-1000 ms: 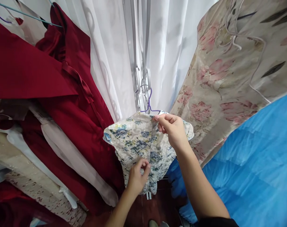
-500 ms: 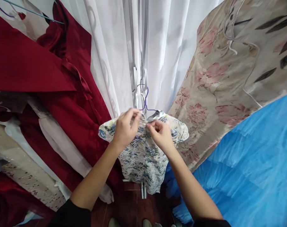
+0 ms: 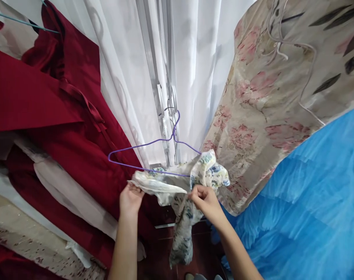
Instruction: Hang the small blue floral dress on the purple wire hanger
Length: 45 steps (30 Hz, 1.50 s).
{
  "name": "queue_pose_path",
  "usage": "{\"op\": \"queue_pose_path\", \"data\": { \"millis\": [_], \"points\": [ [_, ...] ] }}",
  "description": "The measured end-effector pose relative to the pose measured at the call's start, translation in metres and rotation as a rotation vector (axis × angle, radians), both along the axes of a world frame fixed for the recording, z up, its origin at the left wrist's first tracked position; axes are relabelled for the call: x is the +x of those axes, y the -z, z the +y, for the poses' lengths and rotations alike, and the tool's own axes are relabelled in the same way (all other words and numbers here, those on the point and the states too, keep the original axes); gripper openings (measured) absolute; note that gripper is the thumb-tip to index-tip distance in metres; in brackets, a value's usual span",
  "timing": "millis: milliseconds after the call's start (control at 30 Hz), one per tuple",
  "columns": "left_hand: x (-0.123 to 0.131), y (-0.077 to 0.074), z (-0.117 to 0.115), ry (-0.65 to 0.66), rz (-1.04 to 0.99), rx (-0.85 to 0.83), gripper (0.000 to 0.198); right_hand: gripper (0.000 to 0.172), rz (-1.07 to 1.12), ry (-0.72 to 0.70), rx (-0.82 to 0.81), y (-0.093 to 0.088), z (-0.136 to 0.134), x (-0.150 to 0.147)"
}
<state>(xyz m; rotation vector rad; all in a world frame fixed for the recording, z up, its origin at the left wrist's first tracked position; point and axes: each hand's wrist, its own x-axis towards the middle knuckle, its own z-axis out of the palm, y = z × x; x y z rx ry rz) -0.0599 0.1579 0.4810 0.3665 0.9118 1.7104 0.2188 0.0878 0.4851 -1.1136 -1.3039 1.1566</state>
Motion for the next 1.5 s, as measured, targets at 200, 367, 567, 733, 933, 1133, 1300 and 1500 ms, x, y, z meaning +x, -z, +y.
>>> {"op": "queue_pose_path", "data": {
  "millis": [200,367,567,733,933,1133,1300,1500],
  "points": [
    [0.070,0.022,-0.044,0.259,-0.005,-0.025,0.011,0.022,-0.149,-0.107,-0.230,0.069,-0.031,0.030],
    [0.118,-0.006,-0.094,0.728,0.462,0.240,0.021,0.053,-0.347,-0.183,-0.138,0.048,-0.053,0.027],
    [0.141,-0.016,-0.122,0.653,0.956,0.410,0.020,0.021,-0.102,-0.407,-0.122,0.016,-0.059,0.014],
    [0.127,0.004,-0.130,0.815,0.940,0.314,0.035,0.033,-0.011,-0.417,-0.184,0.012,-0.063,0.042],
    [0.122,0.036,-0.138,0.987,1.248,0.216,0.023,0.041,-0.050,-0.150,-0.100,-0.014,-0.038,0.118],
    [0.107,-0.008,-0.118,0.687,1.424,0.349,0.032,0.022,-0.049,0.182,0.218,-0.060,0.048,0.152],
    [0.096,-0.067,-0.116,0.532,1.386,0.463,0.034,0.026,0.060,-0.059,0.078,-0.088,0.100,0.104],
    [0.027,-0.084,-0.096,0.372,1.534,0.343,0.016,0.046,0.185,-0.333,0.002,-0.117,0.093,0.080]
  ]
}}
